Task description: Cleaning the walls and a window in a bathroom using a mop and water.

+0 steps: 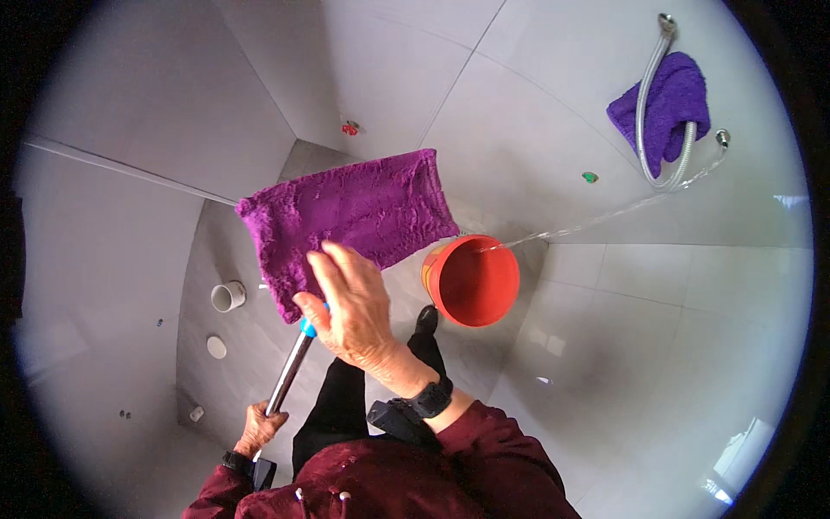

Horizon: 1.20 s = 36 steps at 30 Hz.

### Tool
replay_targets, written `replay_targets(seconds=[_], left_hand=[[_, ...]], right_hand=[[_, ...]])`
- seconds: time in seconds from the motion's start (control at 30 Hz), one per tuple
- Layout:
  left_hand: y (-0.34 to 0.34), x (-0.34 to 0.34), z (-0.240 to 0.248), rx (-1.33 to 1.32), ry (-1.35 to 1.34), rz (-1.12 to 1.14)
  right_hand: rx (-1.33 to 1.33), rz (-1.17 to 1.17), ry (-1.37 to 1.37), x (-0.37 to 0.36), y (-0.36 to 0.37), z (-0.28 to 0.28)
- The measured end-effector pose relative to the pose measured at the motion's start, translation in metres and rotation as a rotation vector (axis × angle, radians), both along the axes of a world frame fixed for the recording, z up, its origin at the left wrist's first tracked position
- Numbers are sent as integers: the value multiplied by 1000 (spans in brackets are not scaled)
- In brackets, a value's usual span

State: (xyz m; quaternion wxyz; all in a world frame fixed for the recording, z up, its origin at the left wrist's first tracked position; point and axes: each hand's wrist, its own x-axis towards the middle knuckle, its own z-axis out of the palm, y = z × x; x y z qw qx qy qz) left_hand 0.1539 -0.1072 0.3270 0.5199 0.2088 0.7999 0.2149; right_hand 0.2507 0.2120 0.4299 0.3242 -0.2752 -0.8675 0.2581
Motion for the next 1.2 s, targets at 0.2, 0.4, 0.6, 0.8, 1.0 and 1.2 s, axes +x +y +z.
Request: replay_targets(seconds=[0.2, 0.4, 0.6, 0.8, 1.0, 1.2], left_hand=[[-2, 2, 42, 27, -139, 50], [-23, 18, 61, 164, -136, 11], [-28, 26, 61, 330, 80, -191], [-32, 16, 92, 76, -79, 22], [-42, 16, 98, 147, -28, -69], [-44, 41, 134, 381, 64, 141]], right_hand=[[199, 73, -263, -52, -9, 42], [243, -439, -206, -14, 93, 46], [-490, -544, -428, 40, 162, 44], [-308, -535, -166, 14, 146, 16], [-569, -663, 151, 22, 150, -12], [-1379, 357, 489, 31, 130, 44]])
